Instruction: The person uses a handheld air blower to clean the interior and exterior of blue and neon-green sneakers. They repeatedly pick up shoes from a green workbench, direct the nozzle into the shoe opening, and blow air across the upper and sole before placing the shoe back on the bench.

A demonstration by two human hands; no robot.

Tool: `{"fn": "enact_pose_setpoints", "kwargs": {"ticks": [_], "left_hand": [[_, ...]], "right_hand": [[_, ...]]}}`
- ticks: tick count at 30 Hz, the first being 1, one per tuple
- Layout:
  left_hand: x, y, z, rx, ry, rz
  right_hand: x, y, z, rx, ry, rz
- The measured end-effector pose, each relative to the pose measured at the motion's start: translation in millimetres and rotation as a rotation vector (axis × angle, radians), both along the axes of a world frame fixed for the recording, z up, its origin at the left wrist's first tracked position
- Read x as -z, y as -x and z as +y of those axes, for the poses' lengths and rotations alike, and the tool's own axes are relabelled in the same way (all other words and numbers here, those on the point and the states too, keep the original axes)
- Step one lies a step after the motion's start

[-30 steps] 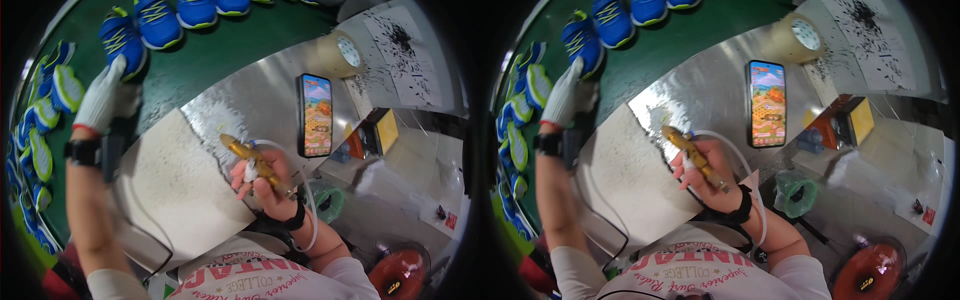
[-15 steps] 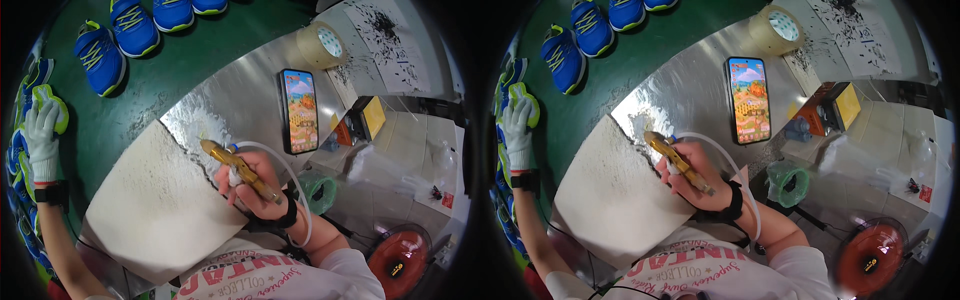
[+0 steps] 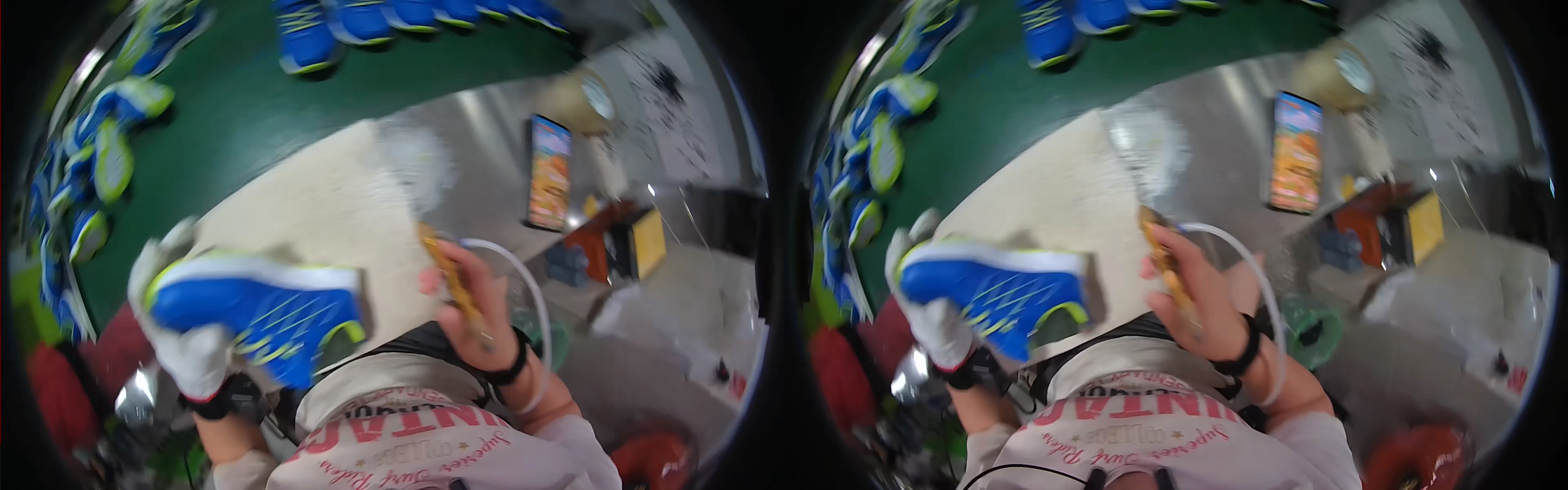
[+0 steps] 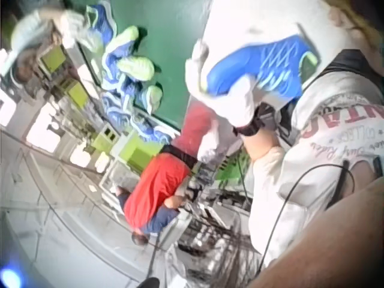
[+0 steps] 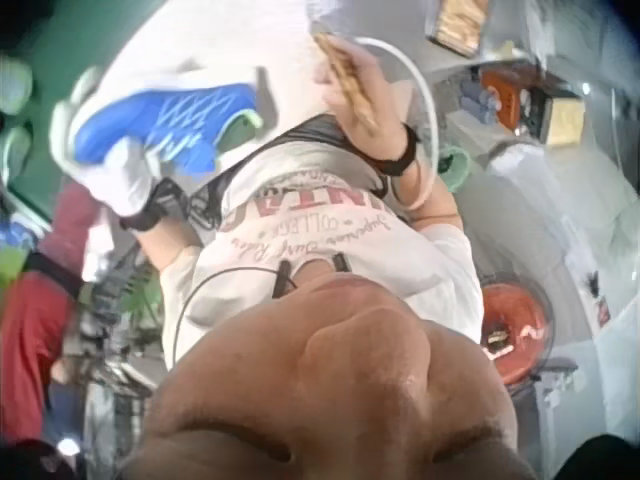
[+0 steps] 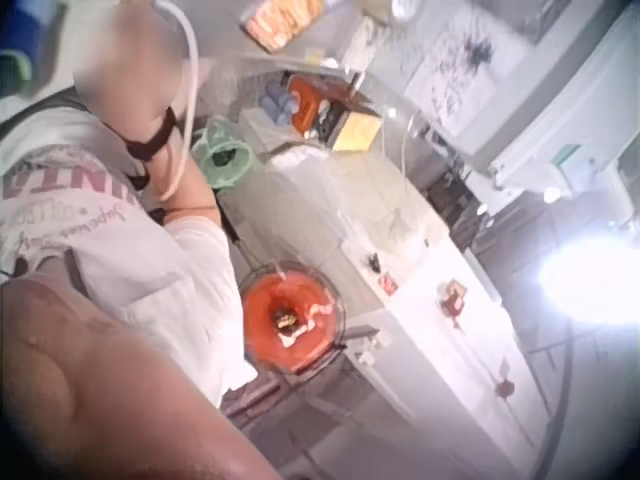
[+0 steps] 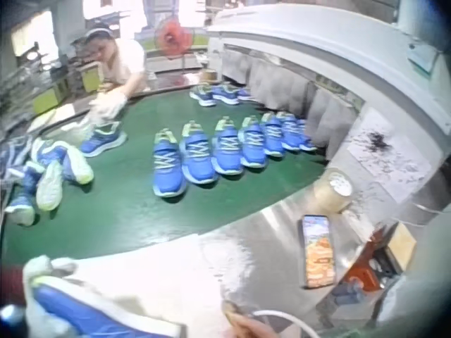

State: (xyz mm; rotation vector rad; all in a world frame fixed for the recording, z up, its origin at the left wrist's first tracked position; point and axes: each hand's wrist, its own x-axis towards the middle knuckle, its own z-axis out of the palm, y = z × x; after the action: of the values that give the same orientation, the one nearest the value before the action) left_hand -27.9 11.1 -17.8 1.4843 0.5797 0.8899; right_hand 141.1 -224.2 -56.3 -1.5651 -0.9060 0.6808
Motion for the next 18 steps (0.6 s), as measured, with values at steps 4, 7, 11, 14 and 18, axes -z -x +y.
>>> {"fn": "enact_pose_setpoints", "kwargs": {"ticks": [4,7,11,14,18], "left_hand": [[-14,-18,16,0.222,-0.105,-0.025],[-18,-45,21,0.488,-0.186,-0.129],[-20,-65,33,0.704,-0.136,-0.148],[-14,-81,36,0.766,-0.083,-0.182],[-3,-98,44,0.816,0.111,-0.178]], "right_hand": [[-43,18,10,-0.267,-0.422,0.367],[-50,32,37,-0.363,-0.69,0.485],[-61,20,36,-0.261,-0.457,0.372],[-60,11,38,-0.169,-0.37,0.293],[-50,-8,44,-0.189,-0.357,0.193]]}}
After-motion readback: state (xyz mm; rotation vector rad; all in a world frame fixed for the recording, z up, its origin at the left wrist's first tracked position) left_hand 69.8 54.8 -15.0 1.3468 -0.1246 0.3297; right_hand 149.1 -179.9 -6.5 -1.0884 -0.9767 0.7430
